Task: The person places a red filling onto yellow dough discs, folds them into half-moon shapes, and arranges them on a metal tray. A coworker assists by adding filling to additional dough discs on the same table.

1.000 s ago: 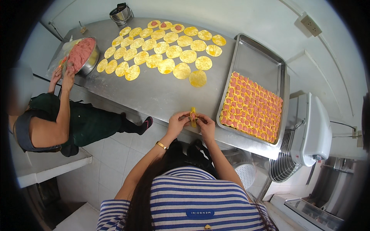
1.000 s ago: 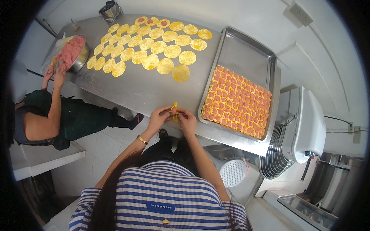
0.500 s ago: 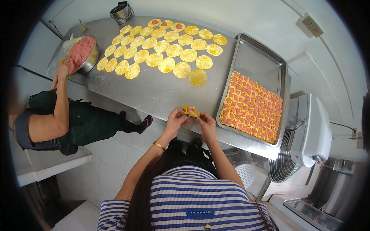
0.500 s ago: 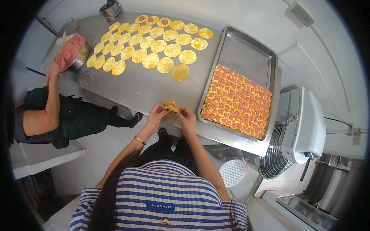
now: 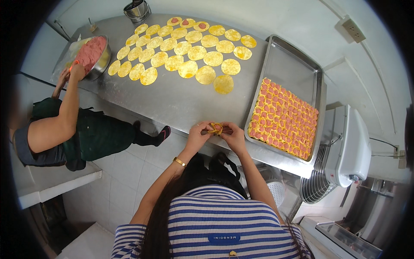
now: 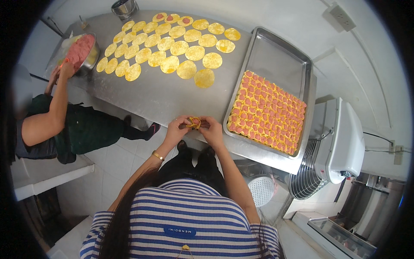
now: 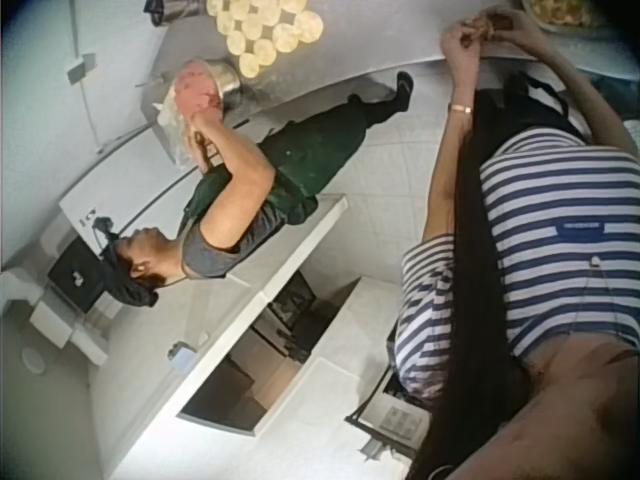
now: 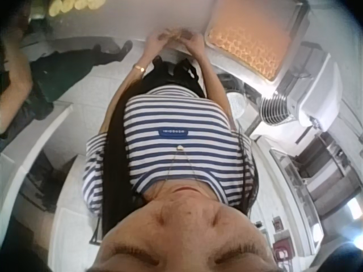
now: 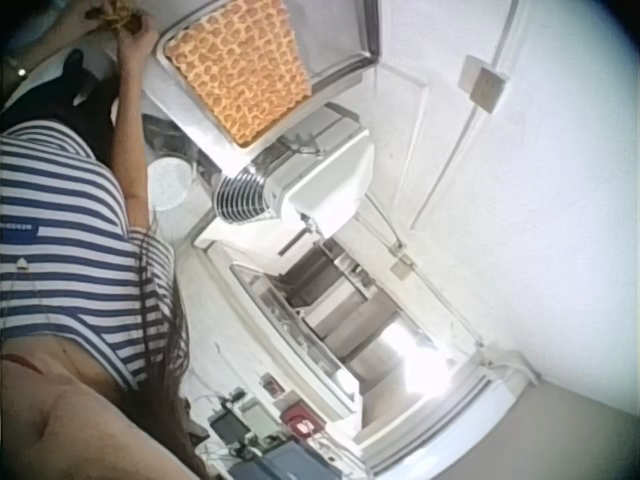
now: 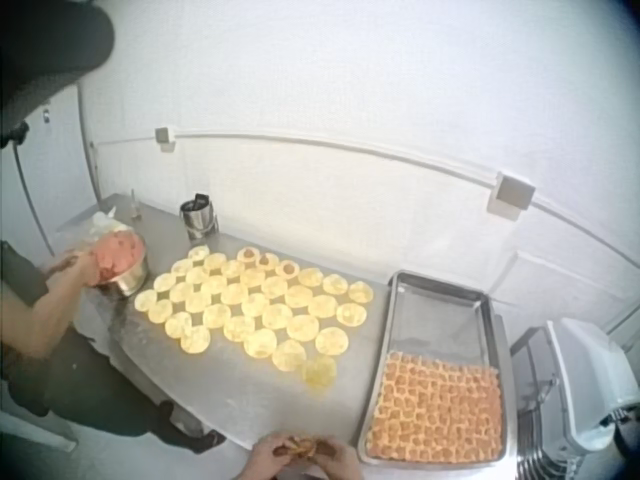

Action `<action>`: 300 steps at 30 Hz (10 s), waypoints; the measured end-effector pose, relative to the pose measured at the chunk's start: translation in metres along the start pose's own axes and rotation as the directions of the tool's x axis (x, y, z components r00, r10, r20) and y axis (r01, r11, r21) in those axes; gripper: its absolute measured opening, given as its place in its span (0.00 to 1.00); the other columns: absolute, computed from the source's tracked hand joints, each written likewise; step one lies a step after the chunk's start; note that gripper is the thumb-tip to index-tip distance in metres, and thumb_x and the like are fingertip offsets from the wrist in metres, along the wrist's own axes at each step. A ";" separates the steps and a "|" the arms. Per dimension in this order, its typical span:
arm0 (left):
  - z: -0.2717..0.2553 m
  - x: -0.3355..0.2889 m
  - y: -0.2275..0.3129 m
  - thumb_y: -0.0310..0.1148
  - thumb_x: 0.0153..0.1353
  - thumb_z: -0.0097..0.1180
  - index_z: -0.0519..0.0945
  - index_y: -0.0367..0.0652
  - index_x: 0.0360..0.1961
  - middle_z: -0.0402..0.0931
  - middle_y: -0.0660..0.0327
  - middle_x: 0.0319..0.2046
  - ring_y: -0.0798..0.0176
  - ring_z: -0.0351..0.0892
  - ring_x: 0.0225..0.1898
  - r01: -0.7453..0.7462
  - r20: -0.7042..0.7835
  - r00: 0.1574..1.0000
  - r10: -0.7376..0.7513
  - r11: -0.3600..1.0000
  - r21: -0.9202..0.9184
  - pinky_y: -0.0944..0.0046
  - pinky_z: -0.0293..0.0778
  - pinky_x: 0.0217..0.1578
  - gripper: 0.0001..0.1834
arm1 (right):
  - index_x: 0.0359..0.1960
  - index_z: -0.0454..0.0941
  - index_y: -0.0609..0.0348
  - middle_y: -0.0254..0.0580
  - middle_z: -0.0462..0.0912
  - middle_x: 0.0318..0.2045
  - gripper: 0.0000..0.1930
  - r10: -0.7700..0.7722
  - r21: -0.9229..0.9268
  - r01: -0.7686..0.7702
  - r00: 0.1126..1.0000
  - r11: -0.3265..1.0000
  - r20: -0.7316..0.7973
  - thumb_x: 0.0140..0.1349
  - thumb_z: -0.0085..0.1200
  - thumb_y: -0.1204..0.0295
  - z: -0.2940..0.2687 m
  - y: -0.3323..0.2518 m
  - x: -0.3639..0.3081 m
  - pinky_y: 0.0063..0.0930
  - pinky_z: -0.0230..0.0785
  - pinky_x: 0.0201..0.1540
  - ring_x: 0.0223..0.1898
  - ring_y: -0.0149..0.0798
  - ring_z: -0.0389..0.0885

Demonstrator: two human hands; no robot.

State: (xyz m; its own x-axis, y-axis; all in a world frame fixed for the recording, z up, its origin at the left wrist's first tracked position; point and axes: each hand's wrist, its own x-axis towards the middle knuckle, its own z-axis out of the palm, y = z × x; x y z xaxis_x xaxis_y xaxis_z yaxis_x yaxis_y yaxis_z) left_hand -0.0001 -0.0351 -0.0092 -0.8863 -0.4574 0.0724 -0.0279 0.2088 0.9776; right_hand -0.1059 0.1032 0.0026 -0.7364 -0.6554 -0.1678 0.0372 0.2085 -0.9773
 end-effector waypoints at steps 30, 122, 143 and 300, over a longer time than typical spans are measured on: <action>0.003 0.021 0.013 0.31 0.49 0.67 0.75 0.36 0.32 0.79 0.56 0.22 0.62 0.79 0.24 0.008 0.247 0.964 -0.103 0.934 0.356 0.64 0.75 0.28 0.14 | 0.35 0.78 0.61 0.44 0.78 0.31 0.15 -0.320 -0.509 0.300 0.946 0.807 0.050 0.44 0.54 0.86 -0.001 0.003 0.002 0.34 0.73 0.37 0.35 0.49 0.80; -0.001 0.020 -0.014 0.23 0.53 0.59 0.77 0.35 0.31 0.80 0.55 0.23 0.64 0.82 0.27 0.058 0.293 0.952 -0.093 0.990 0.126 0.66 0.75 0.30 0.05 | 0.43 0.76 0.60 0.49 0.75 0.41 0.21 -0.208 -0.708 0.124 0.978 0.695 -0.033 0.43 0.53 0.85 0.019 -0.015 -0.015 0.41 0.70 0.46 0.46 0.54 0.74; 0.008 0.017 -0.015 0.32 0.59 0.51 0.75 0.45 0.34 0.73 0.59 0.29 0.53 0.75 0.24 0.111 -0.300 0.949 0.098 0.787 0.606 0.57 0.72 0.24 0.04 | 0.37 0.80 0.57 0.45 0.78 0.31 0.16 -0.511 -0.733 0.267 0.850 0.626 -0.127 0.43 0.58 0.81 -0.206 -0.063 0.170 0.34 0.71 0.34 0.31 0.47 0.77; -0.343 0.497 -0.138 0.28 0.65 0.40 0.66 0.28 0.55 0.69 0.48 0.55 0.53 0.70 0.55 0.288 0.288 0.956 -0.061 0.400 -0.870 0.53 0.65 0.59 0.19 | 0.55 0.72 0.47 0.41 0.68 0.34 0.28 -0.028 -0.855 -0.227 0.962 0.467 -0.271 0.48 0.51 0.78 -0.073 -0.056 -0.044 0.38 0.64 0.44 0.38 0.44 0.70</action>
State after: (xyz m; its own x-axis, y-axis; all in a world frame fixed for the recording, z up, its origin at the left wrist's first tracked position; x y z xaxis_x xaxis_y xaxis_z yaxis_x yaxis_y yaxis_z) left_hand -0.2786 -0.5875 -0.0400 -0.9785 -0.2005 -0.0473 0.1357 -0.8002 0.5841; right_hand -0.1250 0.1734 0.0747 -0.8925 -0.4401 -0.0991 -0.3931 0.8665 -0.3075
